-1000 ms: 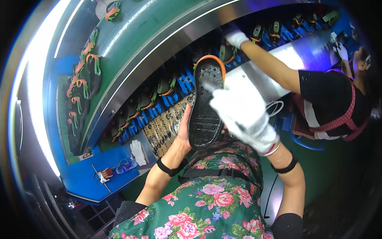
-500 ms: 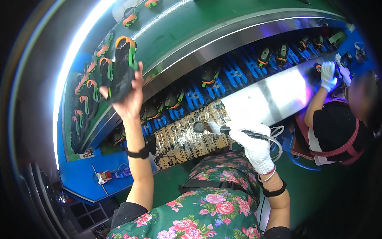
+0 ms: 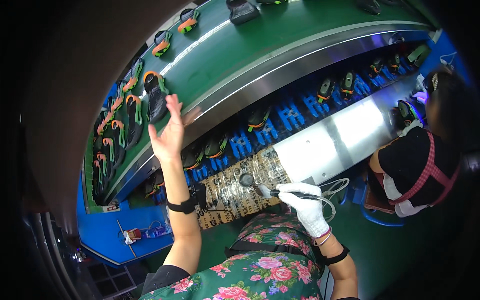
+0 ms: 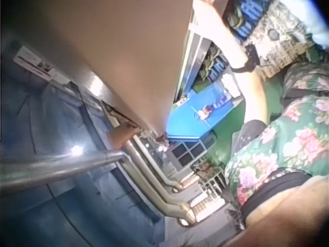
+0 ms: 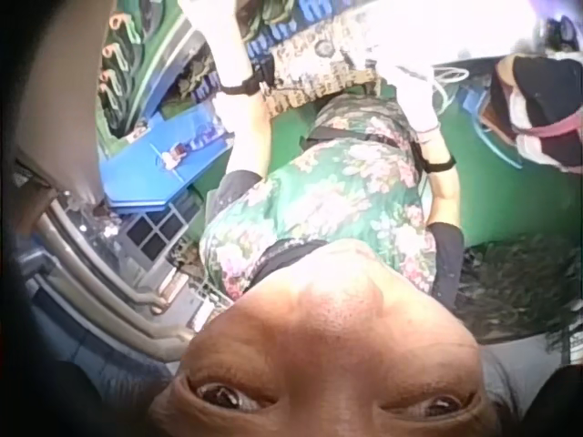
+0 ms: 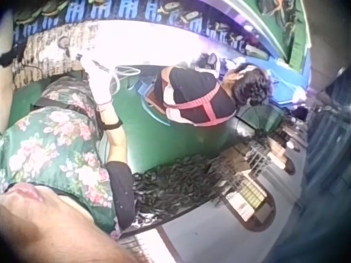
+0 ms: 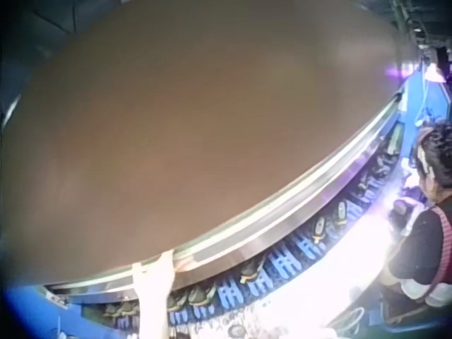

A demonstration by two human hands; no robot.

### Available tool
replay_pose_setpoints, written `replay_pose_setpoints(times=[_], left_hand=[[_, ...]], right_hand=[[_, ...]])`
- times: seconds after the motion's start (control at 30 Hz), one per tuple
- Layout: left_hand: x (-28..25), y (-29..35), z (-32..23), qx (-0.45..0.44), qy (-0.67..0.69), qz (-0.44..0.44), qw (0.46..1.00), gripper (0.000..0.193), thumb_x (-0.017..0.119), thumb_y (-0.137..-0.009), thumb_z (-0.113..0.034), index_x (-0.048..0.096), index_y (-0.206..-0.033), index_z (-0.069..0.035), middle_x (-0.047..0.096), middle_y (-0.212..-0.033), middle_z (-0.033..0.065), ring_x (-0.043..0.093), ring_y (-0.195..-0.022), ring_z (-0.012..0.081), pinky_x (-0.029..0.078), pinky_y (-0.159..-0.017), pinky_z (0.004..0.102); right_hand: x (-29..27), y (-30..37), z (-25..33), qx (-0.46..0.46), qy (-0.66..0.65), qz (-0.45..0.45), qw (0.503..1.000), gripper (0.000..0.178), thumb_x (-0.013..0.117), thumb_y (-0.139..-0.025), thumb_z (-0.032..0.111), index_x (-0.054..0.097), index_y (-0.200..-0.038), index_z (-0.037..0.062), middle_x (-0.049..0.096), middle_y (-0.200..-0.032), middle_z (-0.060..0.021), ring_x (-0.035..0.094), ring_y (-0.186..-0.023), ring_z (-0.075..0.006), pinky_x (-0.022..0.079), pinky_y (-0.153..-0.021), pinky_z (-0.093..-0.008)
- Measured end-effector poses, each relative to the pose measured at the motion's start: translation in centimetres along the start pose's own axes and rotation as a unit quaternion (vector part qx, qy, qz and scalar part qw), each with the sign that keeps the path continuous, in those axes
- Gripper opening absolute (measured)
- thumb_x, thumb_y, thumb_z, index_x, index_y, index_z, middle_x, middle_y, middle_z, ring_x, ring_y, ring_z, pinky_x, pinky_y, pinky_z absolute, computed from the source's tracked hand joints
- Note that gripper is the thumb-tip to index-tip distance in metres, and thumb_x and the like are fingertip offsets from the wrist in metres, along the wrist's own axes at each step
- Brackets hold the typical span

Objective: The person is using a brush to apply a liquid adhesive to the bottom of shoe soles on a factory assembly line.

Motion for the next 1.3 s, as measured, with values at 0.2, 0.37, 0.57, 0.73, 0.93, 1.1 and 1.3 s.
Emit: replay_pose_setpoints(times=[0.2, 0.37, 0.57, 0.73, 0.93, 1.1, 1.3], left_hand=[[-0.4, -8.6, 13.3, -0.101, -0.655, 0.022, 0.748, 0.076, 0.063, -0.101, -0.031, 0.028, -0.157, 0.006, 0.044, -0.156, 0.0225, 0.055, -0.133, 0.0333, 0.049, -0.107, 0.0418], [0.0, -22.3, 16.6, -0.017, -0.917, 0.076, 0.39, 0.091, 0.071, -0.094, -0.03, 0.019, -0.161, 0.004, 0.04, -0.159, 0.0209, 0.058, -0.126, 0.0268, 0.047, -0.106, 0.0363], [5.6, -28.5, 5.8, 0.257, -0.941, 0.216, -0.037, 0.051, 0.079, -0.083, -0.018, 0.066, -0.129, 0.0, 0.065, -0.124, 0.0138, 0.065, -0.109, 0.027, 0.05, -0.101, 0.0368], [0.6, -22.2, 11.1, 0.038, -0.888, 0.055, 0.455, 0.021, 0.07, -0.093, -0.005, 0.068, -0.114, -0.001, 0.062, -0.112, 0.0047, 0.065, -0.108, 0.018, 0.053, -0.098, 0.0299], [6.1, -7.9, 7.1, 0.087, -0.76, 0.152, 0.626, 0.028, 0.063, -0.103, -0.027, 0.064, -0.122, -0.006, 0.06, -0.134, 0.008, 0.058, -0.121, 0.0256, 0.049, -0.104, 0.0486], [9.3, 4.1, -0.4, 0.287, -0.758, 0.013, 0.585, 0.038, 0.056, -0.103, -0.021, 0.055, -0.135, -0.003, 0.066, -0.122, 0.0122, 0.066, -0.112, 0.0223, 0.054, -0.101, 0.0382], [0.8, 9.1, -3.2, 0.113, -0.763, -0.084, 0.631, 0.043, 0.049, -0.106, -0.039, 0.06, -0.123, -0.001, 0.072, -0.11, 0.0258, 0.071, -0.094, 0.0281, 0.058, -0.086, 0.0398]], right_hand=[[-4.0, 0.4, -0.2, -0.005, -0.075, -0.036, 0.997, 0.02, 0.076, -0.083, -0.003, 0.078, -0.103, -0.0025, 0.078, -0.096, -0.0088, 0.069, -0.08, -0.0113, 0.053, -0.073, -0.0245], [-6.3, 0.9, 0.8, -0.059, -0.103, -0.052, 0.992, 0.02, 0.075, -0.083, -0.004, 0.078, -0.103, -0.002, 0.077, -0.096, -0.0077, 0.067, -0.079, -0.0103, 0.052, -0.072, -0.0234], [-6.5, 1.9, 2.1, -0.069, -0.098, -0.015, 0.993, 0.02, 0.075, -0.084, -0.002, 0.079, -0.104, -0.0013, 0.077, -0.095, -0.0054, 0.067, -0.082, -0.0096, 0.052, -0.075, -0.0232], [-8.8, 1.9, 0.2, -0.04, -0.101, -0.072, 0.992, 0.018, 0.076, -0.085, 0.001, 0.078, -0.103, -0.0021, 0.075, -0.091, -0.0043, 0.066, -0.08, -0.0096, 0.052, -0.073, -0.0232], [-8.1, 1.6, -0.6, -0.045, -0.14, -0.075, 0.986, 0.013, 0.077, -0.085, 0.001, 0.078, -0.099, -0.0001, 0.072, -0.085, -0.0032, 0.063, -0.071, -0.009, 0.048, -0.063, -0.0224], [-8.3, 1.9, 1.2, -0.04, -0.195, -0.114, 0.973, 0.011, 0.074, -0.086, -0.003, 0.075, -0.097, -0.0012, 0.071, -0.081, -0.0038, 0.061, -0.068, -0.01, 0.047, -0.063, -0.0231], [-5.6, 2.0, 4.4, -0.063, -0.324, -0.096, 0.939, 0.013, 0.07, -0.085, -0.01, 0.074, -0.093, -0.0018, 0.072, -0.084, -0.0101, 0.064, -0.07, -0.0154, 0.051, -0.065, -0.0253]])
Point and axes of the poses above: each hand's wrist, its own y-axis away from the middle knuckle, its own x-axis out of the palm, z = x × y, the point moved 10 cm from there along -y, towards the middle knuckle
